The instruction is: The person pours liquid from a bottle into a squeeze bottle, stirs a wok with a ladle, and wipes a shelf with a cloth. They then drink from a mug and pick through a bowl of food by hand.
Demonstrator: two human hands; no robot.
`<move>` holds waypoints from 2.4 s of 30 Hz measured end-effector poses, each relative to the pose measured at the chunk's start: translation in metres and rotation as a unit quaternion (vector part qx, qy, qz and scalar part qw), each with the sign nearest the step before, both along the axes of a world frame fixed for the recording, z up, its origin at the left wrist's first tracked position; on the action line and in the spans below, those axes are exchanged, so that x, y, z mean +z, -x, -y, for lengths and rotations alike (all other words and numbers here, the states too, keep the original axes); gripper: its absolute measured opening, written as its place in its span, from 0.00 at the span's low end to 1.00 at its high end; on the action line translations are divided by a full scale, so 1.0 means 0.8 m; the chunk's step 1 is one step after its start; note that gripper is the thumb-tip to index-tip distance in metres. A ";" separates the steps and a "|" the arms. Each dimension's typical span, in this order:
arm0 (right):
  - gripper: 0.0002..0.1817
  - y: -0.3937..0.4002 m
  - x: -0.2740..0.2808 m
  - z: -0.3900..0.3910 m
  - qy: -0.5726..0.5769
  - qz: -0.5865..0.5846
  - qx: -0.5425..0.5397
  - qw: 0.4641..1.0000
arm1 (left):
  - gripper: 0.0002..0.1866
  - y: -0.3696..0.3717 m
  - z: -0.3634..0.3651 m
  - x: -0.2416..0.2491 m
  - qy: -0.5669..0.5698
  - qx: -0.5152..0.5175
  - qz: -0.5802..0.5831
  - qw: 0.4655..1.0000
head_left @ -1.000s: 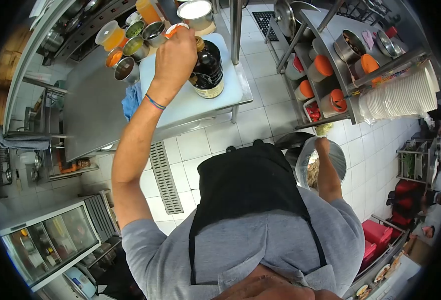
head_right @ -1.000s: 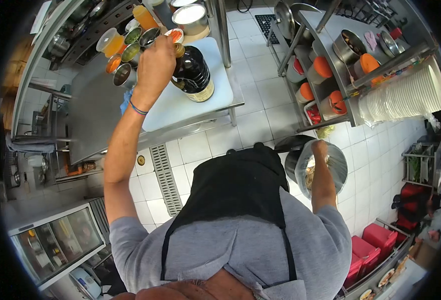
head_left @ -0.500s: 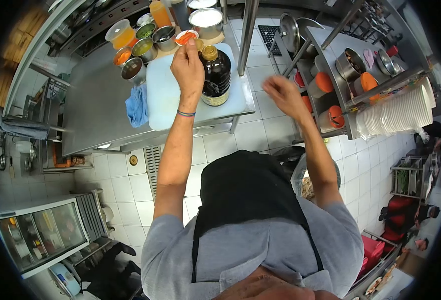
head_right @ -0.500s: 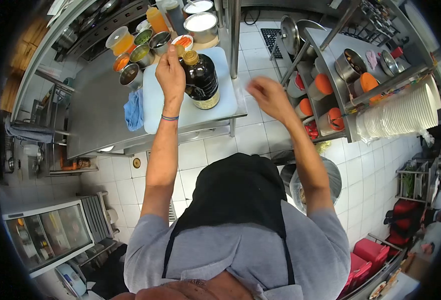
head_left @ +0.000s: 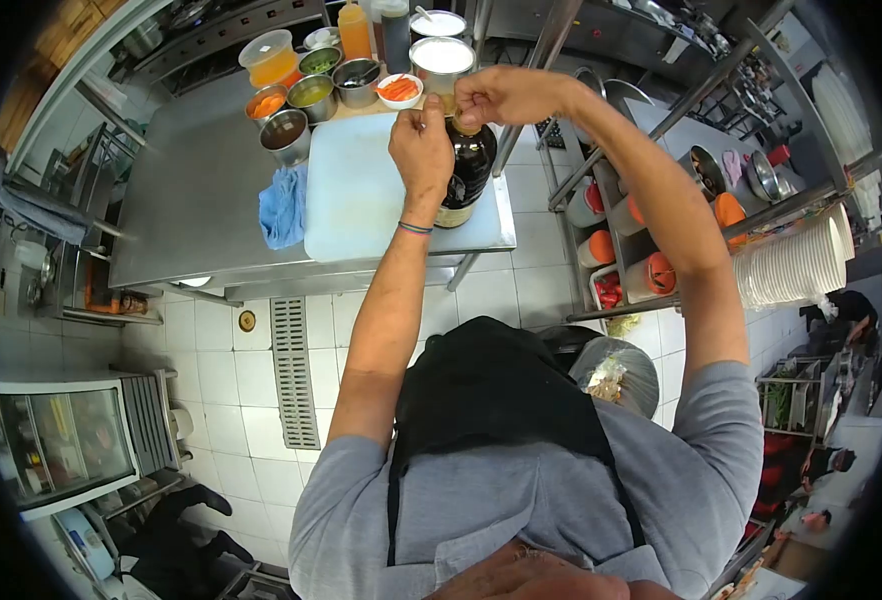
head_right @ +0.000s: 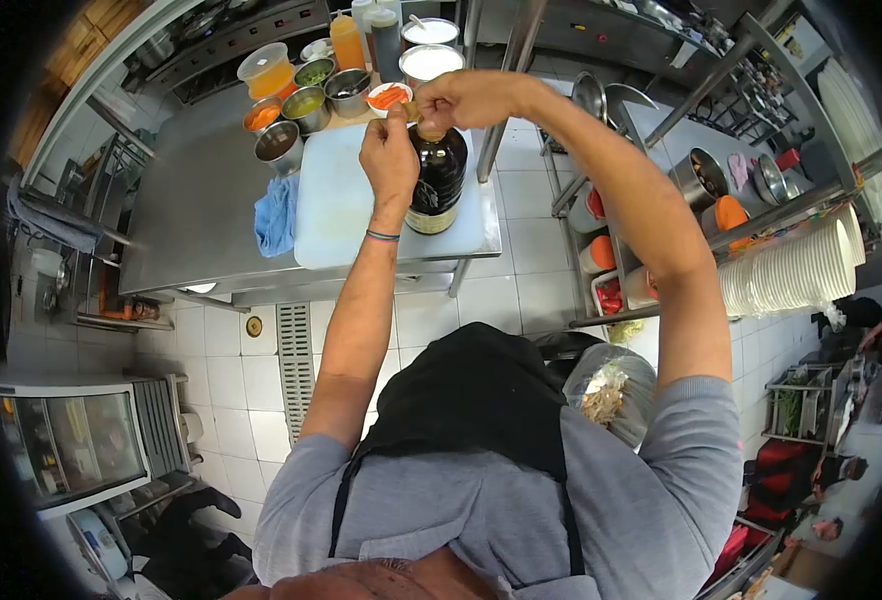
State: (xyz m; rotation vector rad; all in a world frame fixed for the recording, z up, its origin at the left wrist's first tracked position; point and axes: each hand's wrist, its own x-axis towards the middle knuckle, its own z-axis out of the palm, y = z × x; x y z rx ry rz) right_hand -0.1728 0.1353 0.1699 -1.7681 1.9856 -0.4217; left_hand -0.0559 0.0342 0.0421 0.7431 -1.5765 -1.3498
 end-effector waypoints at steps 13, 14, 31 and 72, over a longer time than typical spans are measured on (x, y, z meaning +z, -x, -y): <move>0.20 -0.012 -0.012 -0.007 0.037 -0.017 -0.077 0.996 | 0.24 0.004 -0.001 0.004 -0.019 0.003 -0.013 1.000; 0.21 -0.014 -0.015 -0.003 0.040 -0.002 -0.100 0.994 | 0.25 0.003 -0.002 0.006 -0.019 0.000 -0.003 1.000; 0.24 0.036 -0.025 -0.051 0.145 0.751 -0.163 0.624 | 0.24 0.020 0.014 -0.008 -0.021 -0.035 -0.069 0.997; 0.11 -0.137 -0.223 -0.104 0.379 0.499 -0.327 0.708 | 0.23 -0.118 -0.094 -0.029 0.017 -0.269 0.056 0.961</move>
